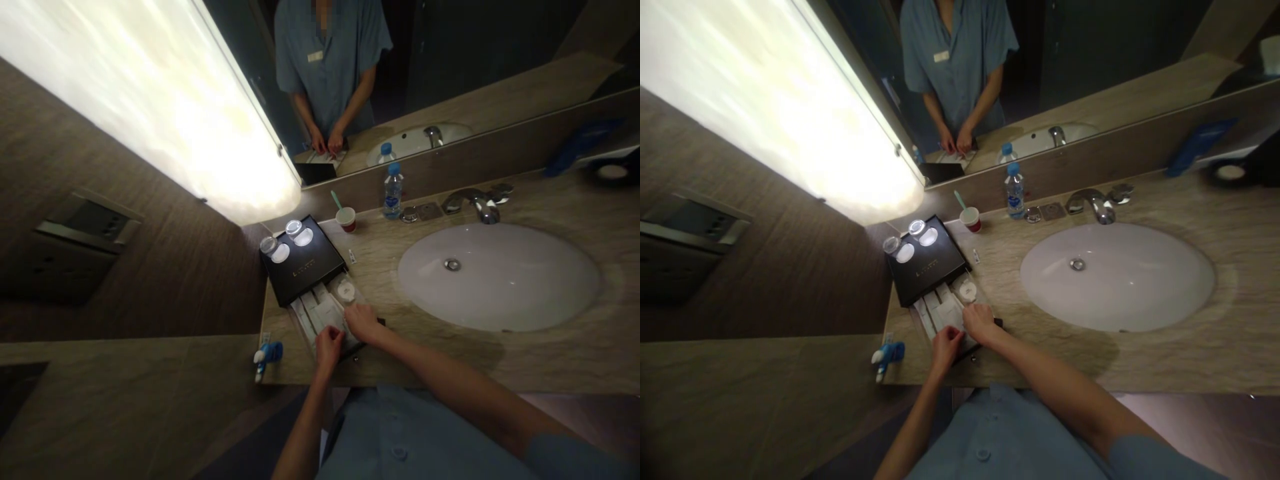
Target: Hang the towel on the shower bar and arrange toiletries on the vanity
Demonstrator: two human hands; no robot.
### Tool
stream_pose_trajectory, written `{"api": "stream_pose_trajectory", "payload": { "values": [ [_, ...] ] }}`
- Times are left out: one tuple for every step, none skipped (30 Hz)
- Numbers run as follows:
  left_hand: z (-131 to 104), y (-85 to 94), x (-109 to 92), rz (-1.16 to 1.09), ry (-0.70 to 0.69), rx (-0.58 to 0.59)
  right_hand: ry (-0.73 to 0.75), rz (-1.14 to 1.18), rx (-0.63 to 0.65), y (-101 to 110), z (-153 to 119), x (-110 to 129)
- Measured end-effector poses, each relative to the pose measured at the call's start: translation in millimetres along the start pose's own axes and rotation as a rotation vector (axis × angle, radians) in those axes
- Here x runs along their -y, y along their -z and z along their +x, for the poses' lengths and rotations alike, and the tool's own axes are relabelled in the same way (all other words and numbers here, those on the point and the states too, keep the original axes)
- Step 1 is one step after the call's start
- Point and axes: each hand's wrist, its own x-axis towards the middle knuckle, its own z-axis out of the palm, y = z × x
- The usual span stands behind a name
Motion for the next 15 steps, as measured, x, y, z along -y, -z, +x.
{"api": "stream_pose_trajectory", "payload": {
  "values": [
    [0, -0.5, 0, -0.005, -0.002, -0.001, -0.002, -0.001, 0.004, -1, -1, 3],
    [0, -0.9, 0, -0.010, -0.003, -0.003, -0.003, 0.000, 0.006, -2, -1, 5],
    [0, -1.2, 0, -0.015, -0.003, -0.004, -0.006, 0.002, 0.006, -3, -1, 8],
    [0, -1.4, 0, -0.021, -0.004, -0.005, -0.012, 0.005, 0.003, -4, -1, 10],
    [0, -1.5, 1, -0.025, -0.004, -0.007, -0.020, 0.009, -0.001, -5, -1, 11],
    [0, -1.9, 2, -0.029, -0.005, -0.011, -0.026, 0.015, -0.006, -6, -2, 11],
    [0, -2.4, 3, -0.032, -0.006, -0.013, -0.032, 0.021, -0.011, -6, -2, 10],
    [0, -3.2, 4, -0.035, -0.007, -0.015, -0.038, 0.028, -0.016, -6, -2, 8],
    [1, -4.3, 6, -0.037, -0.009, -0.016, -0.043, 0.034, -0.023, -6, -3, 6],
    [1, -5.5, 7, -0.039, -0.009, -0.015, -0.048, 0.039, -0.032, -6, -3, 4],
    [2, -6.6, 8, -0.041, -0.011, -0.014, -0.054, 0.042, -0.043, -6, -4, 2],
    [3, -7.3, 9, -0.044, -0.015, -0.011, -0.060, 0.045, -0.054, -5, -5, 1],
    [3, -7.3, 10, -0.047, -0.023, -0.007, -0.063, 0.047, -0.062, -4, -6, 0],
    [2, -6.4, 9, -0.052, -0.038, -0.002, -0.061, 0.052, -0.063, -3, -6, 0],
    [-1, -4.5, 9, -0.059, -0.061, 0.008, -0.051, 0.059, -0.054, -1, -7, 1]
  ]
}}
